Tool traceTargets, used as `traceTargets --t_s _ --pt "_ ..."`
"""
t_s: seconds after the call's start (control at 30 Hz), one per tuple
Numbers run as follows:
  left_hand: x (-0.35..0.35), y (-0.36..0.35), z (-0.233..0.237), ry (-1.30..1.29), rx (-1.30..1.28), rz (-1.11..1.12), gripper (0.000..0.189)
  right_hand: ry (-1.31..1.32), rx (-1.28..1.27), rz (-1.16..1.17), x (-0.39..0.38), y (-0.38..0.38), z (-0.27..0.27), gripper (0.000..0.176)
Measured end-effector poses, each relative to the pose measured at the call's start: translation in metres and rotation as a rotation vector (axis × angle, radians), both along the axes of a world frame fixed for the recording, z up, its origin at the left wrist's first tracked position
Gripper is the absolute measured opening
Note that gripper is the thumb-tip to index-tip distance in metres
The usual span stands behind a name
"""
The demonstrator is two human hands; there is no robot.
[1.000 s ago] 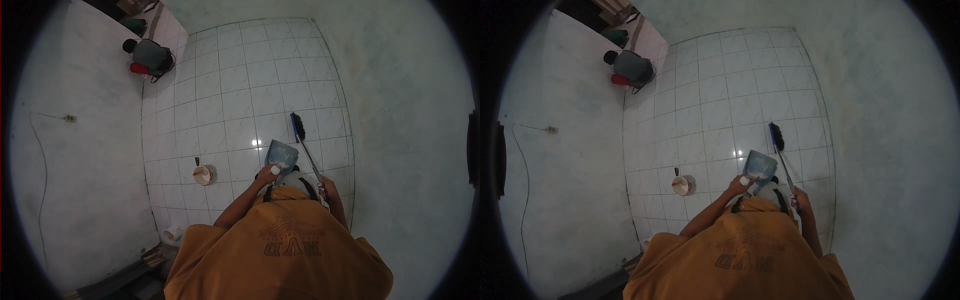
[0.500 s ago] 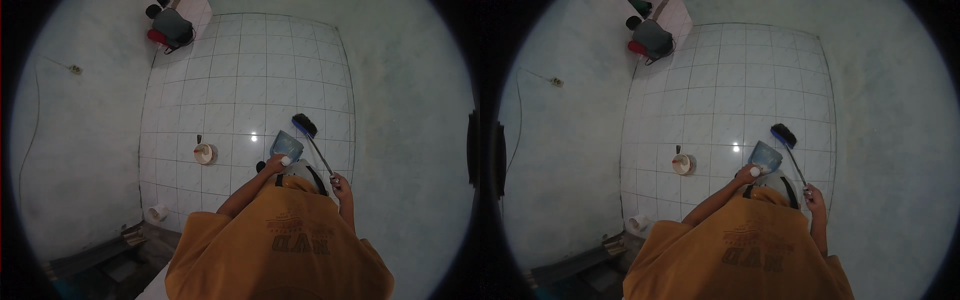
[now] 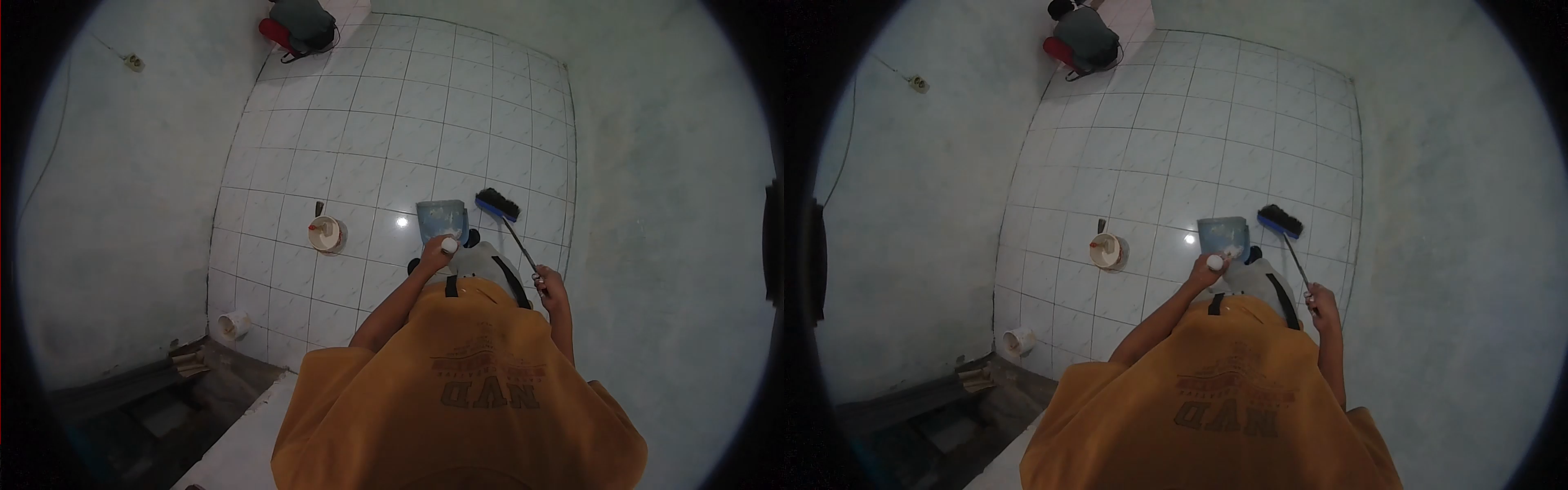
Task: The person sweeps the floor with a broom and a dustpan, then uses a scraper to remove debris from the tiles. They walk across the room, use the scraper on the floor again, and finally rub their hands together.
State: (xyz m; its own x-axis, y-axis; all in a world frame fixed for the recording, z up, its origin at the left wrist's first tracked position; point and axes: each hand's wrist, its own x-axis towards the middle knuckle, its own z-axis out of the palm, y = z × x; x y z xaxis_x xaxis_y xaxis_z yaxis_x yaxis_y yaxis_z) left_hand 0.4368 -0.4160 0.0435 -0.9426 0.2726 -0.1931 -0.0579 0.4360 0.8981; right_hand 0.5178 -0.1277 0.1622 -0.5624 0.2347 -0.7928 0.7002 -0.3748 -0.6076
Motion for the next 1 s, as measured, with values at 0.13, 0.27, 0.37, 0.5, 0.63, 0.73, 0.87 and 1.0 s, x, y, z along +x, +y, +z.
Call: traceTargets --t_s 0.13,0.27,0.37,0.5,0.63,0.73,0.87,1.0 --pt "0.002 -0.006 0.006 0.097 0.000 -0.009 0.028 -0.003 0.119 0.047 -0.017 -0.013 0.026 0.020" --pt "-0.009 -0.013 -0.008 0.088 -0.068 0.043 0.025 0.039 -0.025 0.026 -0.050 -0.001 0.034 0.039" --pt "-0.022 -0.006 0.000 0.113 -0.040 0.090 0.022 0.193 -0.211 -0.043 -0.083 0.014 0.051 0.047" --pt "-0.076 -0.012 0.008 0.028 -0.005 0.128 0.021 0.246 -0.121 -0.113 -0.163 0.014 0.064 0.060" --pt "-0.111 0.003 0.020 -0.077 -0.054 0.097 0.024 0.298 -0.085 -0.120 -0.209 0.027 0.064 0.064" --pt "-0.132 0.015 0.031 -0.032 -0.254 0.175 0.025 0.316 0.031 -0.072 -0.240 0.035 0.068 0.067" --pt "-0.155 0.024 -0.013 -0.084 -0.143 0.090 0.029 0.185 0.068 -0.044 -0.277 0.058 0.072 0.070" --pt "-0.170 0.039 0.015 -0.156 -0.252 0.158 0.034 0.183 0.020 -0.030 -0.290 0.076 0.073 0.068"
